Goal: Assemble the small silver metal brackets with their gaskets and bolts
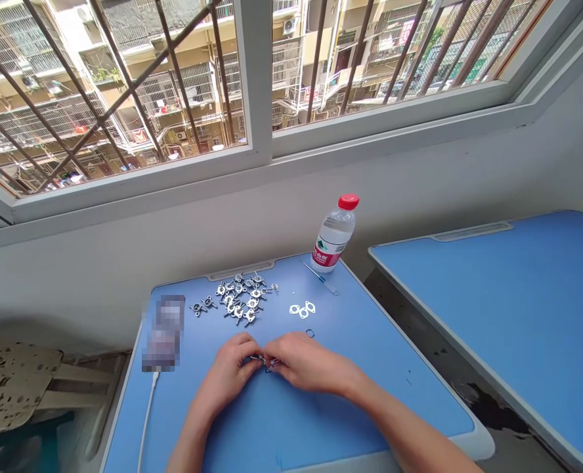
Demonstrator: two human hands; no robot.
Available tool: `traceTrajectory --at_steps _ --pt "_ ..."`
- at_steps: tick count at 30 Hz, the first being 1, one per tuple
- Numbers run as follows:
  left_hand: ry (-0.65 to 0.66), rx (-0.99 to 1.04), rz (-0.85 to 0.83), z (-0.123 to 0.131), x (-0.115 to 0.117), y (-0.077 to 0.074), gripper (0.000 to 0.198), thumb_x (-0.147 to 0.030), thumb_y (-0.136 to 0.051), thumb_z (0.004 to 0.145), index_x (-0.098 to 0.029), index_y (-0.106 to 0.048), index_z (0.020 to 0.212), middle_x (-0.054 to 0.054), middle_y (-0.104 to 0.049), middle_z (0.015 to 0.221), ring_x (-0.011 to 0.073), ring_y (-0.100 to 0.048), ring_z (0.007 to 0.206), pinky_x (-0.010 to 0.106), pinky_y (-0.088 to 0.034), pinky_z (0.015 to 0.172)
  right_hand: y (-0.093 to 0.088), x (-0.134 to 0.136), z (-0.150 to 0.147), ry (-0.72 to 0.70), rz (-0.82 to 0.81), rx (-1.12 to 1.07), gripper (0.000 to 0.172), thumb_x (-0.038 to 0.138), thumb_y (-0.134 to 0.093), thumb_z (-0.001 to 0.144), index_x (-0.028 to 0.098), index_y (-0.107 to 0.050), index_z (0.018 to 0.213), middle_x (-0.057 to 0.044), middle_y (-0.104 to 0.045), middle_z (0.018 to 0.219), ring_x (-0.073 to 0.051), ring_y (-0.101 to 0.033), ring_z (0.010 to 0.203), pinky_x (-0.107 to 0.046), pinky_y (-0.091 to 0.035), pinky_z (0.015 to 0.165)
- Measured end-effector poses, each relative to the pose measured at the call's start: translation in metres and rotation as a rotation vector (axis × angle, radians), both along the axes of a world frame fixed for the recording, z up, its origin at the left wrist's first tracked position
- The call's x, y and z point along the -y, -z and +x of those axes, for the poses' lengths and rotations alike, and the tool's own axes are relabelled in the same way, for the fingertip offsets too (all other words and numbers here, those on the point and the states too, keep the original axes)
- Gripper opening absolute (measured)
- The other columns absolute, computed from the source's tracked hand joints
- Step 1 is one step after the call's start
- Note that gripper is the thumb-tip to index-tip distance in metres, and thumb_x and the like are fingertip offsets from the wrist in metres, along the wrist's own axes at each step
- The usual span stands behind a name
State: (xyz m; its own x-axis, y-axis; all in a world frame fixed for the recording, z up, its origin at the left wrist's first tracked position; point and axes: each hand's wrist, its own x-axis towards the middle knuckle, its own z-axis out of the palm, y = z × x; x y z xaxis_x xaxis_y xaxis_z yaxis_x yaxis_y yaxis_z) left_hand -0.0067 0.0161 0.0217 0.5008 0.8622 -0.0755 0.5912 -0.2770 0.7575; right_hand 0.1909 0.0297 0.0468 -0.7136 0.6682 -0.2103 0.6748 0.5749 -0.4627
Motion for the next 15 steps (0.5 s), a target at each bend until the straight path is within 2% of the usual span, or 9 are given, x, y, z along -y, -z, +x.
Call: traceTrajectory --at_steps 10,15 --pt "-0.009 0.016 -0.038 0.000 -0.003 0.001 0.012 -0.018 -0.051 0.084 -0.021 -0.063 0.083 0.003 -0.063 0.091 0.0201 -0.059 0.087 0.030 -0.046 0.079 -0.001 0.003 -0.006 0.154 0.022 0.004 0.019 0.016 -0.047 0.090 0.017 -0.066 0.093 -0.008 -0.074 0.089 -0.023 -0.069 0.081 -0.029 -0.026 0.058" --pt "0.007 -0.013 -0.078 0.001 -0.004 -0.004 0.013 -0.019 -0.050 0.079 -0.020 -0.058 0.088 0.005 -0.063 0.094 0.0222 -0.058 0.091 0.033 -0.046 0.084 -0.007 0.004 -0.008 0.297 -0.026 -0.056 0.018 0.019 -0.051 0.092 0.017 -0.067 0.100 -0.008 -0.075 0.092 -0.024 -0.069 0.087 -0.028 -0.032 0.062"
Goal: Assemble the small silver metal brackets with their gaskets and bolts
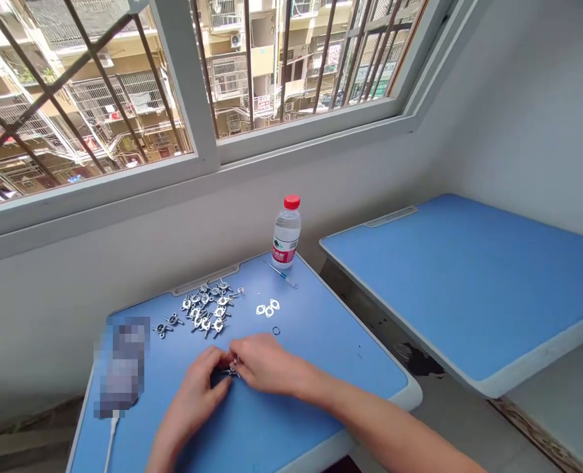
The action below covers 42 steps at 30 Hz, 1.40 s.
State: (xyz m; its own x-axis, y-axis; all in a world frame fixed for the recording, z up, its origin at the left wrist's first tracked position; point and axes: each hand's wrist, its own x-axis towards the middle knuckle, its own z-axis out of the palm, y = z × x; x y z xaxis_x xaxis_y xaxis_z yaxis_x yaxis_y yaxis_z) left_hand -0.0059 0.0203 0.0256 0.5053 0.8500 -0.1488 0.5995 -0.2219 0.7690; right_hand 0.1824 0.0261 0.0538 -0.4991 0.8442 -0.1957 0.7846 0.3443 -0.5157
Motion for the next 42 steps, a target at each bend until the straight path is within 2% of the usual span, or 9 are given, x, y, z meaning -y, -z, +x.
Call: traceTrajectory --at_steps 3,5,8,11,14,19,24,34,42 --pt "-0.012 -0.015 -0.036 0.001 0.000 -0.002 0.013 -0.023 -0.052 0.079 -0.020 -0.058 0.091 0.005 -0.063 0.095 0.0228 -0.057 0.092 0.033 -0.045 0.084 -0.007 -0.011 0.019 0.180 0.037 -0.112 0.019 0.024 -0.056 0.093 0.019 -0.065 0.109 -0.005 -0.074 0.091 -0.021 -0.067 0.087 -0.026 -0.035 0.066" --pt "-0.025 -0.036 -0.039 0.001 0.001 -0.002 0.012 -0.026 -0.053 0.081 -0.021 -0.058 0.091 0.005 -0.062 0.094 0.0225 -0.057 0.090 0.033 -0.045 0.083 -0.013 -0.021 0.040 0.282 0.042 -0.105 0.015 0.018 -0.054 0.093 0.020 -0.067 0.101 -0.004 -0.073 0.088 -0.018 -0.065 0.083 -0.025 -0.036 0.065" --pt "-0.034 -0.056 -0.035 0.002 0.000 -0.002 0.011 -0.027 -0.054 0.082 -0.021 -0.058 0.091 0.004 -0.062 0.093 0.0222 -0.056 0.090 0.033 -0.044 0.082 -0.017 -0.033 0.069 0.295 -0.016 0.049 0.014 0.018 -0.054 0.091 0.021 -0.068 0.091 -0.002 -0.072 0.093 -0.016 -0.063 0.086 -0.024 -0.034 0.063" --pt "-0.032 -0.065 -0.039 0.002 -0.001 -0.001 0.012 -0.028 -0.054 0.083 -0.022 -0.059 0.092 0.004 -0.061 0.094 0.0221 -0.056 0.090 0.033 -0.043 0.082 -0.011 -0.038 0.080 0.281 -0.076 0.144 0.009 0.017 -0.064 0.081 0.019 -0.068 0.089 -0.004 -0.071 0.091 -0.019 -0.063 0.084 -0.025 -0.031 0.059" --pt "-0.029 -0.069 -0.039 0.002 -0.002 0.000 0.012 -0.028 -0.055 0.083 -0.022 -0.059 0.092 0.004 -0.062 0.094 0.0223 -0.056 0.091 0.033 -0.044 0.082 -0.002 -0.039 0.075 0.250 -0.107 0.197 0.013 0.014 -0.068 0.075 0.019 -0.068 0.087 -0.006 -0.070 0.087 -0.021 -0.063 0.081 -0.025 -0.030 0.058" --pt "-0.022 -0.075 -0.022 0.002 -0.003 0.001 0.011 -0.026 -0.055 0.082 -0.021 -0.059 0.091 0.004 -0.062 0.093 0.0221 -0.056 0.089 0.033 -0.044 0.082 0.007 -0.041 0.063 0.212 -0.119 0.238 0.015 0.006 -0.060 0.074 0.018 -0.068 0.078 -0.007 -0.068 0.082 -0.021 -0.062 0.080 -0.026 -0.029 0.059" --pt "-0.020 -0.058 -0.006 0.002 -0.001 0.000 0.010 -0.025 -0.053 0.083 -0.021 -0.060 0.090 0.004 -0.062 0.093 0.0214 -0.057 0.088 0.032 -0.044 0.080 0.005 -0.043 0.067 0.212 -0.097 0.185 0.012 0.010 -0.058 0.078 0.018 -0.066 0.074 -0.006 -0.069 0.081 -0.018 -0.060 0.078 -0.026 -0.028 0.057" --pt "-0.032 -0.057 -0.009 0.002 0.001 -0.001 0.012 -0.023 -0.052 0.083 -0.021 -0.060 0.091 0.004 -0.061 0.093 0.0215 -0.056 0.089 0.032 -0.044 0.081 0.002 -0.043 0.059 0.250 -0.089 0.086 0.019 0.010 -0.054 0.083 0.017 -0.065 0.069 -0.003 -0.069 0.074 -0.014 -0.056 0.068 -0.026 -0.025 0.054" --pt "-0.030 -0.080 0.011 0.002 0.003 -0.003 0.012 -0.021 -0.051 0.083 -0.021 -0.059 0.091 0.004 -0.061 0.094 0.0208 -0.056 0.090 0.031 -0.045 0.082 0.003 -0.044 0.056 0.284 -0.054 0.070 0.021 0.017 -0.051 0.090 0.018 -0.072 0.093 -0.006 -0.072 0.089 -0.017 -0.062 0.081 -0.024 -0.031 0.060"
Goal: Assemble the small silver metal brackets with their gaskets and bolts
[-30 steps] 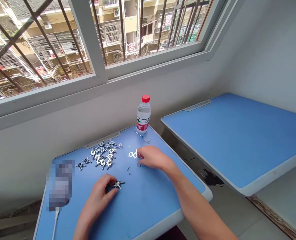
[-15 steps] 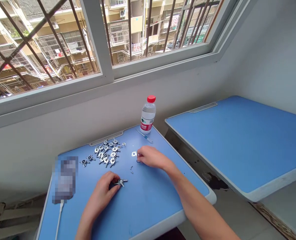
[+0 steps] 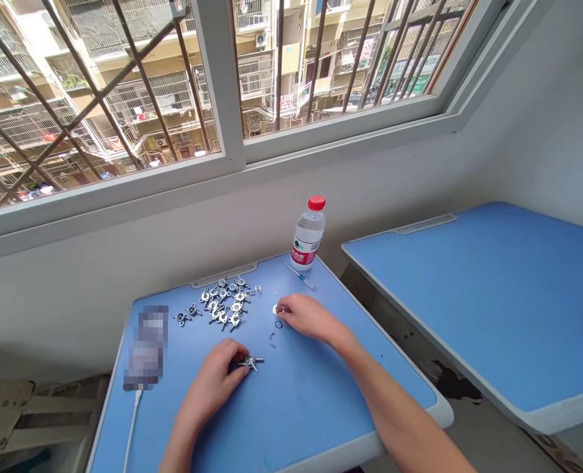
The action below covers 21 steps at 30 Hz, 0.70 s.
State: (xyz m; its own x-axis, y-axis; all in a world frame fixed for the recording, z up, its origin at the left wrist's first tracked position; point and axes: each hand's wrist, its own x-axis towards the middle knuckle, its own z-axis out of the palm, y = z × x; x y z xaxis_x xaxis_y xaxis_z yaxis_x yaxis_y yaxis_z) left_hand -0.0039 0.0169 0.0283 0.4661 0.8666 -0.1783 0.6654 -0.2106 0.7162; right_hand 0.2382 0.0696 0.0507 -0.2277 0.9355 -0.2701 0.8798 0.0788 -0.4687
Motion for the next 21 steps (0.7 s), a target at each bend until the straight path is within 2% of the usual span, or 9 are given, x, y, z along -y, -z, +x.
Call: traceTrajectory --at_steps 8,21 --pt "-0.008 0.016 0.032 0.0027 0.0016 -0.0019 0.014 -0.024 -0.052 0.085 -0.022 -0.064 0.092 0.004 -0.061 0.093 0.0208 -0.058 0.088 0.030 -0.046 0.080 -0.0036 0.0031 -0.0026 0.005 0.014 0.014 0.023 0.022 -0.051 0.093 0.018 -0.073 0.098 -0.007 -0.074 0.097 -0.020 -0.065 0.086 -0.025 -0.033 0.062" --pt "-0.028 0.014 0.043 0.0034 0.0038 -0.0003 0.012 -0.020 -0.054 0.086 -0.022 -0.065 0.091 0.004 -0.062 0.094 0.0203 -0.059 0.089 0.028 -0.045 0.079 0.0024 0.0039 -0.0064 -0.017 0.020 0.025 0.022 0.022 -0.051 0.093 0.018 -0.073 0.097 -0.007 -0.074 0.098 -0.021 -0.065 0.088 -0.026 -0.034 0.065"
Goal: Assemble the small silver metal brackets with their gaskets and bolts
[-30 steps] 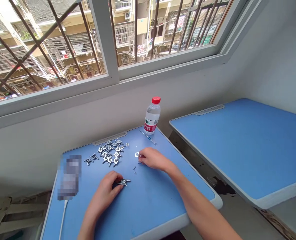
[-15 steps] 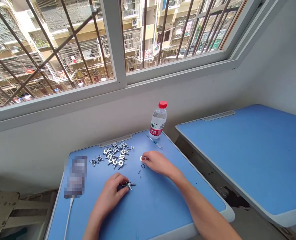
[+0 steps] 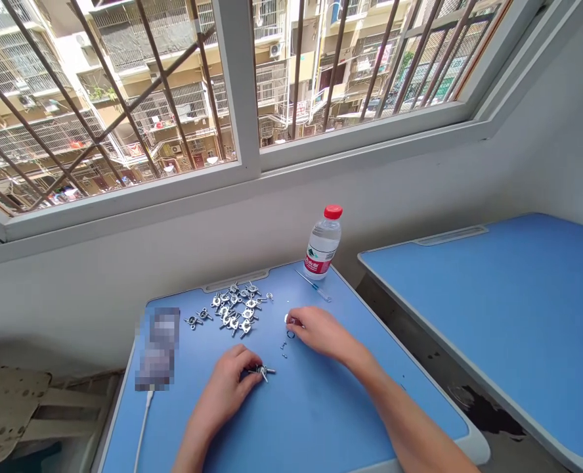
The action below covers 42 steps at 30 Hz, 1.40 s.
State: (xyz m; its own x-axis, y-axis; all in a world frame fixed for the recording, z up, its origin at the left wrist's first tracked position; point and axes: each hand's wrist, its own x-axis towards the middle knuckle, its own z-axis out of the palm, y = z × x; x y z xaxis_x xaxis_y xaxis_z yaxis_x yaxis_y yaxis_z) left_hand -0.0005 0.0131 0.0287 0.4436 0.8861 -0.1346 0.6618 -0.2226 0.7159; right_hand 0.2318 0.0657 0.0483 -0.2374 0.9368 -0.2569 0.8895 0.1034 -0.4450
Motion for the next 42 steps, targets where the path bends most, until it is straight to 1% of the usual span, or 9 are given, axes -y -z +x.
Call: traceTrajectory --at_steps 8,11,13,15,18,24,29,34,42 --pt "-0.053 0.035 0.051 -0.008 -0.004 -0.001 0.021 -0.017 -0.052 0.081 -0.022 -0.066 0.096 0.005 -0.062 0.097 0.0204 -0.060 0.091 0.030 -0.049 0.082 -0.001 0.000 -0.003 -0.012 -0.006 0.017 0.022 0.021 -0.051 0.093 0.018 -0.072 0.095 -0.007 -0.075 0.096 -0.021 -0.065 0.086 -0.026 -0.034 0.064" --pt "-0.175 0.042 0.196 -0.017 -0.013 0.008 0.032 -0.013 -0.047 0.081 -0.023 -0.066 0.104 0.008 -0.061 0.113 0.0240 -0.058 0.109 0.038 -0.048 0.095 0.001 0.000 -0.002 -0.016 -0.006 -0.004 0.022 0.021 -0.050 0.094 0.019 -0.072 0.095 -0.006 -0.075 0.094 -0.020 -0.065 0.085 -0.026 -0.034 0.063" --pt "-0.238 -0.023 0.297 -0.023 -0.021 0.018 0.050 -0.008 -0.048 0.076 -0.023 -0.062 0.121 0.010 -0.053 0.134 0.0279 -0.047 0.128 0.046 -0.040 0.107 0.001 0.000 -0.002 -0.016 -0.006 -0.015 0.023 0.021 -0.049 0.094 0.019 -0.072 0.094 -0.006 -0.074 0.094 -0.020 -0.065 0.084 -0.025 -0.034 0.063" --pt "-0.247 -0.096 0.347 -0.026 -0.026 0.026 0.061 -0.004 -0.047 0.073 -0.024 -0.058 0.129 0.010 -0.045 0.147 0.0303 -0.037 0.138 0.052 -0.033 0.112 0.002 0.000 -0.002 -0.010 -0.010 -0.014 0.022 0.021 -0.049 0.094 0.019 -0.071 0.094 -0.006 -0.074 0.094 -0.020 -0.065 0.085 -0.025 -0.034 0.063" --pt "-0.207 -0.158 0.350 -0.024 -0.026 0.031 0.066 -0.001 -0.046 0.074 -0.023 -0.054 0.136 0.010 -0.040 0.153 0.0302 -0.034 0.140 0.053 -0.033 0.113 0.001 0.000 -0.002 -0.009 -0.019 -0.007 0.023 0.022 -0.049 0.094 0.019 -0.071 0.095 -0.006 -0.074 0.093 -0.021 -0.065 0.085 -0.026 -0.034 0.062" --pt "-0.129 -0.152 0.385 -0.014 -0.018 0.028 0.060 -0.001 -0.048 0.076 -0.028 -0.060 0.129 0.006 -0.044 0.151 0.0303 -0.040 0.137 0.054 -0.038 0.111 0.001 0.000 -0.003 -0.014 -0.020 -0.010 0.024 0.021 -0.047 0.094 0.018 -0.071 0.096 -0.008 -0.074 0.093 -0.022 -0.065 0.084 -0.027 -0.035 0.063" --pt "-0.105 -0.076 0.421 -0.012 -0.017 0.027 0.053 -0.001 -0.045 0.082 -0.028 -0.064 0.122 0.009 -0.053 0.138 0.0282 -0.047 0.130 0.050 -0.045 0.106 0.002 -0.001 -0.003 -0.014 -0.020 -0.004 0.024 0.021 -0.047 0.094 0.018 -0.070 0.095 -0.008 -0.074 0.092 -0.022 -0.065 0.083 -0.027 -0.035 0.063" --pt "-0.173 -0.045 0.389 -0.018 -0.017 0.028 0.041 -0.003 -0.042 0.085 -0.024 -0.069 0.108 0.011 -0.056 0.123 0.0250 -0.057 0.114 0.043 -0.052 0.096 0.004 -0.002 -0.003 -0.012 -0.026 0.003 0.023 0.021 -0.047 0.094 0.017 -0.070 0.095 -0.008 -0.074 0.092 -0.022 -0.065 0.084 -0.027 -0.034 0.063" --pt "-0.265 -0.096 0.333 -0.028 -0.018 0.022 0.028 -0.012 -0.044 0.089 -0.022 -0.068 0.099 0.010 -0.059 0.111 0.0242 -0.061 0.105 0.038 -0.052 0.088 0.002 -0.001 -0.004 -0.003 -0.029 0.017 0.023 0.021 -0.047 0.096 0.017 -0.070 0.095 -0.008 -0.074 0.095 -0.022 -0.065 0.086 -0.027 -0.034 0.063"
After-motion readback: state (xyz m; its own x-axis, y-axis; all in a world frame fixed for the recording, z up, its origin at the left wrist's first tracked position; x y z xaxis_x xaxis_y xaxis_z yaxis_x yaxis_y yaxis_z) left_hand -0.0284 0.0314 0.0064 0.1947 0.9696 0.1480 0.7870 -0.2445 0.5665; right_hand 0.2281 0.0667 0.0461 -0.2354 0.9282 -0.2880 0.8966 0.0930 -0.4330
